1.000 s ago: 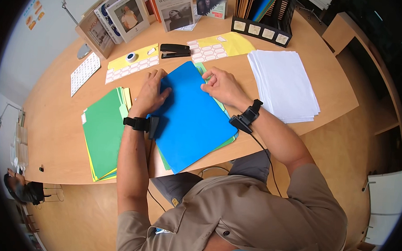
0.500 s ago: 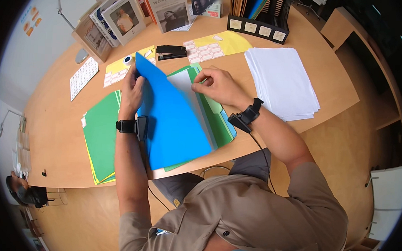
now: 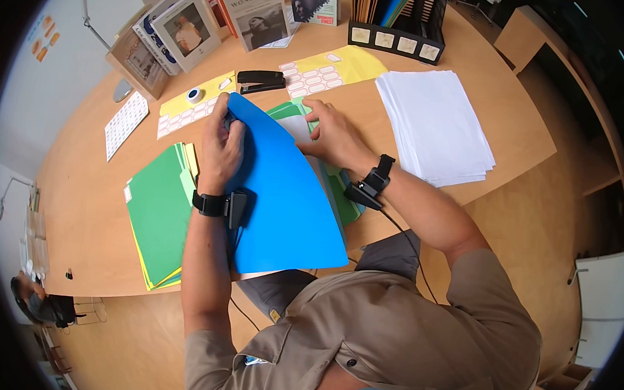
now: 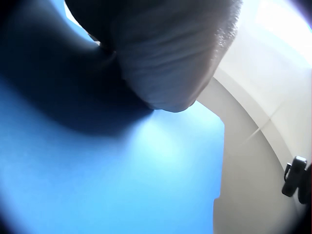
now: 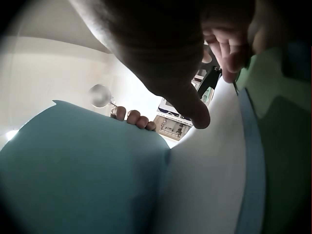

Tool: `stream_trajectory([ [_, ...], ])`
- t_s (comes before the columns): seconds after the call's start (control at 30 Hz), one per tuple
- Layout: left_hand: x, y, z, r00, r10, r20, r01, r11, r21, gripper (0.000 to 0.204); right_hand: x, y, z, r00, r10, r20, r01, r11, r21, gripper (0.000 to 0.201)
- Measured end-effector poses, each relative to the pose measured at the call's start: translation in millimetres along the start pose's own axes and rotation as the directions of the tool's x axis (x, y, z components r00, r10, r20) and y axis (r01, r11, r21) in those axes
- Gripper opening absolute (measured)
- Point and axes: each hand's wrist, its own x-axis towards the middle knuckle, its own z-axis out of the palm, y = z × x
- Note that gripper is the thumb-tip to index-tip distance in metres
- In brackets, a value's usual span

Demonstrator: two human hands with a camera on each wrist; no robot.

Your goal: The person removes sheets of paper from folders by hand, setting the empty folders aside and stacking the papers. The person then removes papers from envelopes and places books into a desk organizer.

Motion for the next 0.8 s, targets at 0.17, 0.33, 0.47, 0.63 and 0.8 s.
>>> stream_trajectory([
  [0.17, 1.3, 25.2, 19.2, 0.989, 0.145, 0.006, -0.145, 0.980, 0.134, 0.026, 13.7, 20.0, 3.1, 0.996, 0.038, -0.077, -0.022, 0.981, 0.193, 0.073],
  [0.33, 3.4, 16.6, 21.7, 0.988, 0.145, 0.046, -0.151, 0.970, 0.192, 0.017, 17.6, 25.6, 0.6, 1.000, 0.027, 0.010, -0.029, 0.936, 0.350, 0.047],
  [0.47, 2.7, 16.9, 22.2, 0.982, 0.171, 0.084, -0.186, 0.954, 0.234, 0.018, 13.5, 20.0, -1.6, 0.993, -0.067, -0.093, 0.083, 0.981, 0.178, 0.035],
  [0.63, 2.4, 18.8, 22.7, 0.988, 0.085, 0.132, -0.122, 0.945, 0.303, 0.017, 19.8, 24.8, -1.1, 0.995, 0.031, 0.090, -0.065, 0.910, 0.409, 0.025],
  [0.8, 7.2, 4.9, 15.0, 0.982, 0.185, 0.045, -0.186, 0.883, 0.430, 0.021, 14.3, 14.2, 0.2, 0.980, -0.041, 0.194, -0.032, 0.933, 0.359, 0.028],
])
